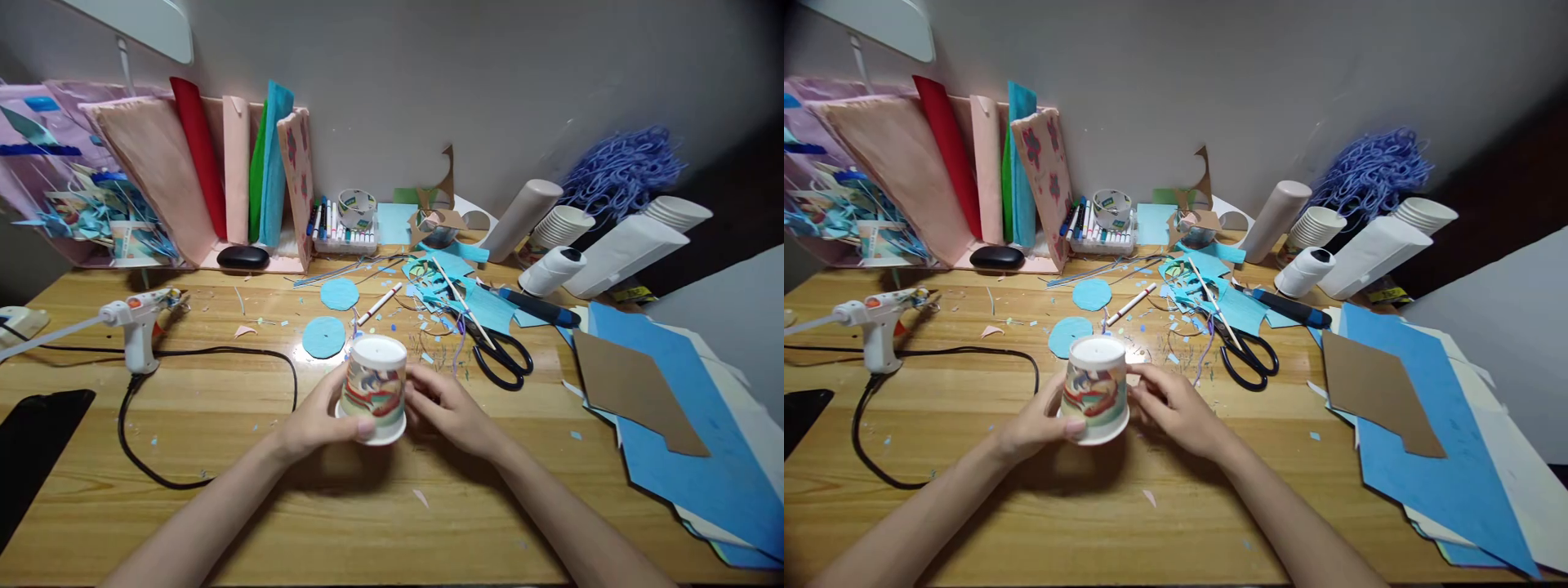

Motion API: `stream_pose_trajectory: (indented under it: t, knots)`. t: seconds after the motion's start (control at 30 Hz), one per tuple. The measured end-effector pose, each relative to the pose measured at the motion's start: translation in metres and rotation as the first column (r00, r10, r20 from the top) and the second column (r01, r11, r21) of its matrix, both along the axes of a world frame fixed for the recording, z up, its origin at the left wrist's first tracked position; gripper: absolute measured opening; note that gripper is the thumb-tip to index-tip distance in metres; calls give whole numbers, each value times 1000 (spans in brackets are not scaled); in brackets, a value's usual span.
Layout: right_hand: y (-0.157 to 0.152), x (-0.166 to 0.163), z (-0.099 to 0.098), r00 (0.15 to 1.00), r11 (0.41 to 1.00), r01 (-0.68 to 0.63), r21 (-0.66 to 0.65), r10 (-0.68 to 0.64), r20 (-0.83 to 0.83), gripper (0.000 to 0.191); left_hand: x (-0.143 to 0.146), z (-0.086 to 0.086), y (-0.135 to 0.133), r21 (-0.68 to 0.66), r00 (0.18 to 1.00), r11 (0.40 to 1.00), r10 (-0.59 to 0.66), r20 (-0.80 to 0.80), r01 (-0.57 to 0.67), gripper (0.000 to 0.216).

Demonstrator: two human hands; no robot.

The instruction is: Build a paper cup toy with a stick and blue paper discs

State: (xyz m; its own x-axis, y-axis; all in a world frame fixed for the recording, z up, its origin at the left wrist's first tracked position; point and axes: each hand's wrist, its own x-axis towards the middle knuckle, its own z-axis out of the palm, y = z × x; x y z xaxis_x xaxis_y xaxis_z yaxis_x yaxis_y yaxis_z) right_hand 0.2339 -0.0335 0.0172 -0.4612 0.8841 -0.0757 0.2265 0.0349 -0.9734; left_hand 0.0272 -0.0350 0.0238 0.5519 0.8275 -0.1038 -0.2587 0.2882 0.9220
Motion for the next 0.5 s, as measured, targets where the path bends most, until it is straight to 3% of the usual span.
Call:
stream_pose_trajectory:
  t: [0.1, 0.27, 0.37, 0.5]
  knots:
    - [3, 7, 4, 989, 994, 61, -95, -73, -130, 32, -1, 0, 2, -148, 985, 987, 84, 150, -61, 59]
    - [14, 18, 3, 871, 953, 272, -137, -304, -386, 22, -4, 6, 6, -214, 942, 974, 140, 304, -76, 59]
    - [25, 28, 0, 834, 914, 358, -190, -404, -376, 18, -6, 9, 9, -246, 929, 964, 180, 322, -102, 61]
    - [34, 36, -3, 869, 917, 332, -219, -388, -307, 16, -6, 9, 11, -278, 912, 950, 237, 335, -144, 57]
